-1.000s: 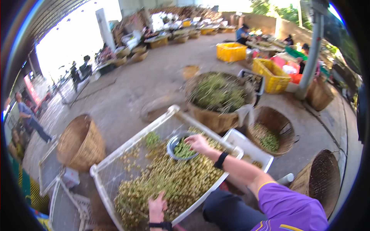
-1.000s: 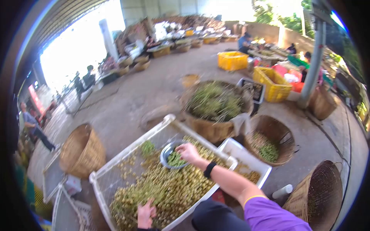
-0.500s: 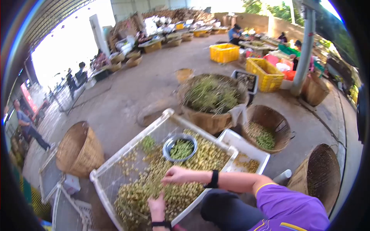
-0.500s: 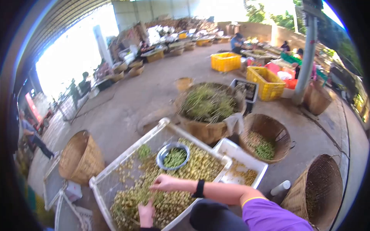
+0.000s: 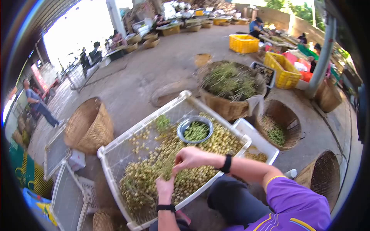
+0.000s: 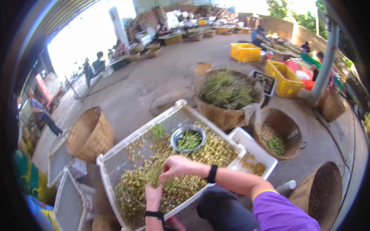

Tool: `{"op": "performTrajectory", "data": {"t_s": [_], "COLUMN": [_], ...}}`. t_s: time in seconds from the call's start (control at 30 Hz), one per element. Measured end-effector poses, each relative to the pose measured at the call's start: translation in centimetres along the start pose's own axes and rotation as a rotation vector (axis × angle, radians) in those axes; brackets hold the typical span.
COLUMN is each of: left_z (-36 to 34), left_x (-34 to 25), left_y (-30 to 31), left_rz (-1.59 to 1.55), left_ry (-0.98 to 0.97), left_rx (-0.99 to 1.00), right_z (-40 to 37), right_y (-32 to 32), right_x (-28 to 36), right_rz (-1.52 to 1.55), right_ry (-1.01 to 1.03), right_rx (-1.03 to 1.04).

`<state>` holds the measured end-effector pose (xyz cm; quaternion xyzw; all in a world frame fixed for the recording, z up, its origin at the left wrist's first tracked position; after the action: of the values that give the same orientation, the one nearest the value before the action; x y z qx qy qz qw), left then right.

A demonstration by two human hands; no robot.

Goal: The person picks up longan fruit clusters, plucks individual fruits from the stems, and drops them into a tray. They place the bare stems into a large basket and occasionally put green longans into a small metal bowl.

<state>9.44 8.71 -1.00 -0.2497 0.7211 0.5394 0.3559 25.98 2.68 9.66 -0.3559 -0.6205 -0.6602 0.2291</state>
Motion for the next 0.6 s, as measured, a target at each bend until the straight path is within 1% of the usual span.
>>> {"op": "performTrajectory", "data": {"t_s": [0.03,0.07,0.1,0.13,0.17,0.23,0.27,0.33,0.37,0.43,0.47,0.5,0.53,0.57,0.6], "left_z": [-1.2,0.3,-0.8,0.4,1.0,2.3,1.6,-0.5,-0.6,-1.1,-1.5,-0.9,-0.4,-0.6,-0.6], "left_x": [-1.5,0.4,-1.9,0.2,0.9,3.1,0.8,-0.2,-0.4,0.1,-0.3,0.4,1.3,0.9,1.0], "left_y": [0.9,-0.1,0.8,-0.3,-0.9,-1.3,-0.6,0.1,0.1,-0.7,-0.9,-1.2,-2.4,-3.0,-3.1], "left_rz": [0.012,-0.016,-0.082,-0.146,-0.223,-0.153,-0.159,-0.32,-0.323,-0.562,-0.628,-0.628,-0.733,-0.837,-0.874], "left_ry": [0.137,-0.049,-0.041,-0.057,-0.031,-0.115,-0.13,0.267,0.257,0.393,0.423,0.418,0.406,0.393,0.4], "left_rx": [0.038,-0.047,0.02,0.001,0.064,-0.085,-0.075,0.062,0.069,0.155,0.233,0.237,0.37,0.503,0.531], "right_z": [0.0,0.1,0.1,0.1,0.2,0.6,0.7,0.7,0.4,-0.6,-0.1,0.0,-0.2,-0.5,-0.6], "right_y": [0.0,-0.2,-0.2,-0.1,-0.3,-1.2,-1.3,-1.6,-1.0,-1.1,-2.3,-2.4,-2.7,-3.0,-3.2], "right_x": [0.5,0.3,0.2,0.2,-0.2,-1.7,-2.3,-2.6,-2.6,-3.2,-5.0,-5.8,-6.0,-6.1,-6.2], "right_rz": [-0.018,0.011,0.035,0.023,0.038,0.137,0.129,0.385,0.379,0.553,0.603,0.602,0.699,0.797,0.875], "right_ry": [0.026,0.031,0.031,0.018,0.03,-0.008,-0.011,-0.04,-0.041,-0.266,-0.358,-0.357,-0.389,-0.42,-0.449], "right_rx": [0.007,-0.009,-0.026,-0.009,-0.019,0.048,0.031,0.101,0.09,0.17,0.185,0.179,0.213,0.249,0.211]}}
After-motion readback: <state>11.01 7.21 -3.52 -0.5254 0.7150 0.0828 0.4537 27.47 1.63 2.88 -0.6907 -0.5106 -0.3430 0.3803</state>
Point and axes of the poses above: each hand's wrist, its own z-axis towards the middle knuckle, its own y-axis out of the back of the hand, x = y × z, the point moved 7 cm from there along z, towards the middle knuckle, and after that the axes turned 9 degrees about -x, right-handed, at the moved point
